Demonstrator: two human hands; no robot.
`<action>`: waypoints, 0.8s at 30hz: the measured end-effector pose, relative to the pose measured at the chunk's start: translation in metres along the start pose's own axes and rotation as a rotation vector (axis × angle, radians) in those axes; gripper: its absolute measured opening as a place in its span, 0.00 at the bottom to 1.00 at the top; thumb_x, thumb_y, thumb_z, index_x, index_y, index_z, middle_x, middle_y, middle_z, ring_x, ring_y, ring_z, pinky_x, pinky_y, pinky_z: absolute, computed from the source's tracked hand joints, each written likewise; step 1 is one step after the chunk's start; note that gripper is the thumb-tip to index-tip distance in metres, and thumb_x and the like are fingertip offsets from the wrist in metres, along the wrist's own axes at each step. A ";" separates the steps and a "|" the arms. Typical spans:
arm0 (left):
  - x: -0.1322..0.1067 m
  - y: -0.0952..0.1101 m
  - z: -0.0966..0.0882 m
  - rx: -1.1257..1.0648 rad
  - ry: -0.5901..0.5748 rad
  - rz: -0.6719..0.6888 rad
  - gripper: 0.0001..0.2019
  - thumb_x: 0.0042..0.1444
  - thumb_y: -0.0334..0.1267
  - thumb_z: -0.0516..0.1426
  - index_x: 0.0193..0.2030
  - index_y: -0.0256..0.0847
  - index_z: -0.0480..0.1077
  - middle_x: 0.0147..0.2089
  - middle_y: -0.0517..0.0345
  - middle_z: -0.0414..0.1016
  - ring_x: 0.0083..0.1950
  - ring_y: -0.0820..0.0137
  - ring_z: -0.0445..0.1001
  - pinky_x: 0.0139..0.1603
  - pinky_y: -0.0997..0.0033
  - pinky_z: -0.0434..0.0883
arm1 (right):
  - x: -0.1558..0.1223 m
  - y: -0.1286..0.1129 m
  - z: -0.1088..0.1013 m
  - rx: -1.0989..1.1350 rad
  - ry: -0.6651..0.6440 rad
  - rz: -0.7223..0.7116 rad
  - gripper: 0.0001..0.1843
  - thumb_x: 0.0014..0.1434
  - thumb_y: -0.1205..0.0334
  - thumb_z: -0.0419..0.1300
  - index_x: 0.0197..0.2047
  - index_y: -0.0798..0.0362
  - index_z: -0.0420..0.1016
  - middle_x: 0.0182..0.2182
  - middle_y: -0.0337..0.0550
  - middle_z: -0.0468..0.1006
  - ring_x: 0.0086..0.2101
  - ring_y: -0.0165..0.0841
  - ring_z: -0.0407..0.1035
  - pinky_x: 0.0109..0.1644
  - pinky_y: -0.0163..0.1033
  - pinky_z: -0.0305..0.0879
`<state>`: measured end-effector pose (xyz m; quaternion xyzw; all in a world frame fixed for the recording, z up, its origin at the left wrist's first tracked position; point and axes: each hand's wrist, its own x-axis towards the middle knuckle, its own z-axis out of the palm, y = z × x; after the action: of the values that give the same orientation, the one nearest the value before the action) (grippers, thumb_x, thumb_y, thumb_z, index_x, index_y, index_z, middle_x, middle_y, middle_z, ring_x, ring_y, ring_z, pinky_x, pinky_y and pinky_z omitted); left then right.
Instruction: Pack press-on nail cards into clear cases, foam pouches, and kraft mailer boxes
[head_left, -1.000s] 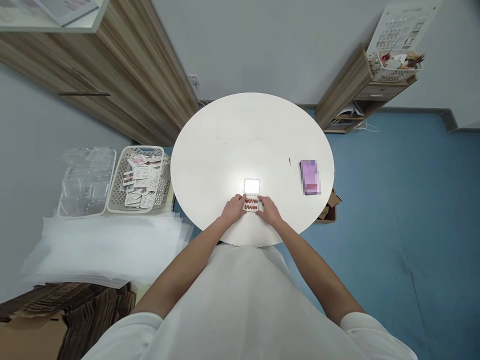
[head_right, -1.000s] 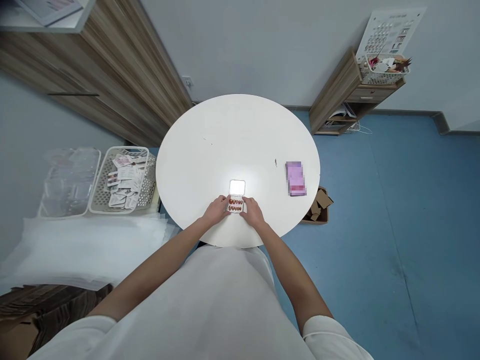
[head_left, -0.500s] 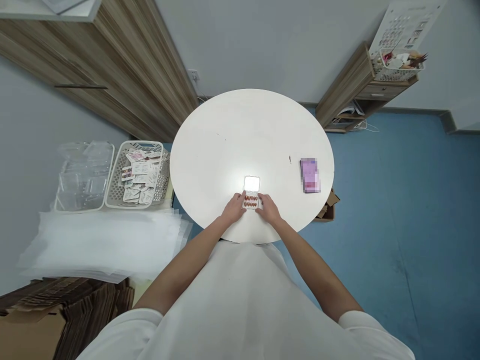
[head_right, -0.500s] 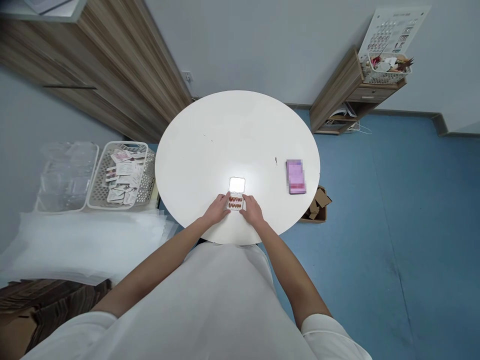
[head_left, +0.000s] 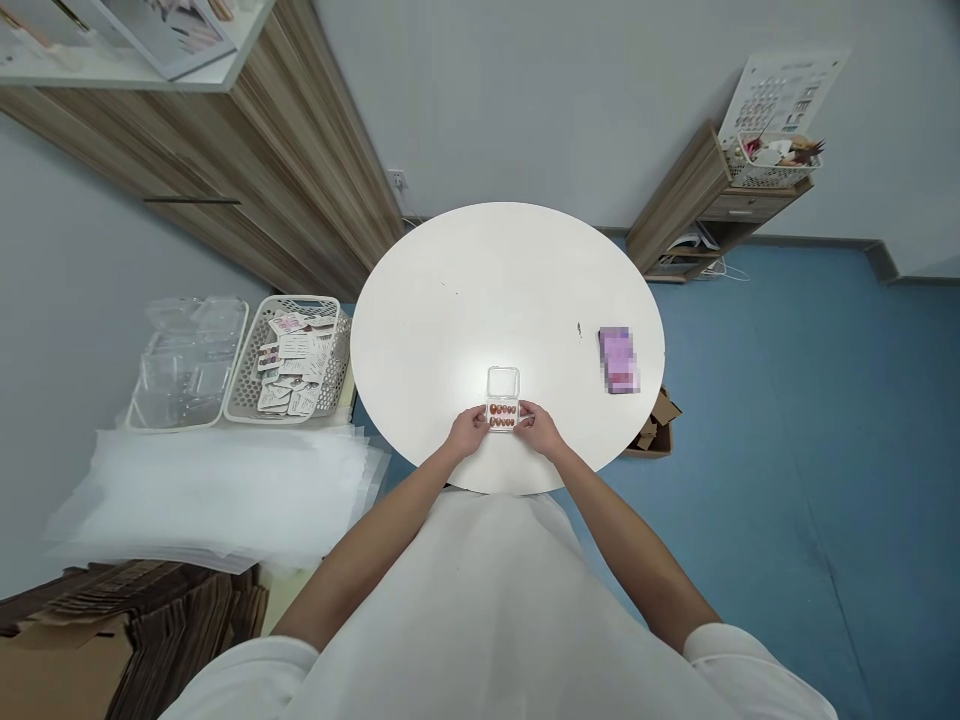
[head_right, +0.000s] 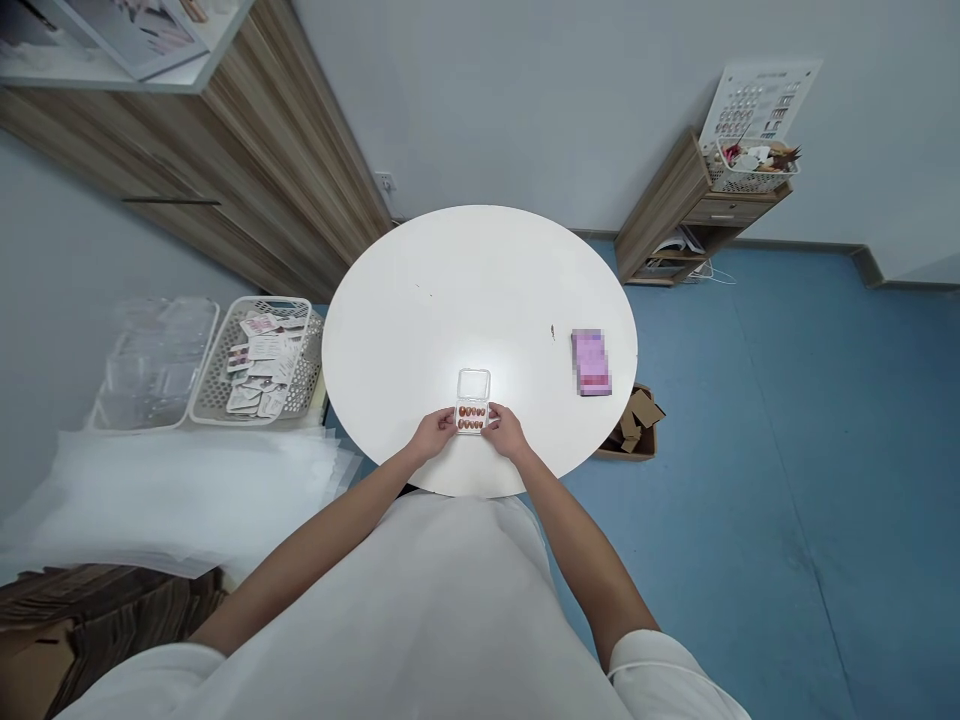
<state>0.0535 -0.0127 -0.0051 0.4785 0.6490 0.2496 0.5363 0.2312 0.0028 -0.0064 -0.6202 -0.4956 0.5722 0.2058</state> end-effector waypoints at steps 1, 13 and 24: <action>-0.004 0.000 -0.001 -0.042 0.014 -0.007 0.15 0.48 0.33 0.54 0.44 0.40 0.68 0.36 0.57 0.69 0.33 0.74 0.67 0.38 0.71 0.66 | -0.003 -0.001 -0.001 0.008 0.005 -0.017 0.31 0.43 0.69 0.59 0.53 0.52 0.61 0.42 0.42 0.67 0.30 0.25 0.66 0.39 0.36 0.66; -0.028 0.014 -0.012 -0.536 -0.074 -0.074 0.25 0.43 0.41 0.61 0.51 0.39 0.65 0.36 0.54 0.71 0.35 0.73 0.69 0.41 0.65 0.68 | -0.024 -0.024 -0.019 0.274 0.027 -0.071 0.23 0.49 0.56 0.57 0.50 0.50 0.64 0.41 0.42 0.69 0.33 0.27 0.67 0.38 0.36 0.65; -0.041 0.027 -0.017 -0.641 -0.189 -0.137 0.25 0.41 0.39 0.64 0.49 0.40 0.67 0.35 0.55 0.72 0.33 0.76 0.70 0.39 0.69 0.67 | -0.002 -0.051 -0.031 0.523 -0.121 -0.036 0.18 0.50 0.58 0.58 0.46 0.50 0.65 0.38 0.43 0.75 0.34 0.29 0.70 0.41 0.40 0.66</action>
<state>0.0461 -0.0346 0.0414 0.2618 0.5157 0.3588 0.7327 0.2403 0.0322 0.0450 -0.5015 -0.3531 0.7133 0.3391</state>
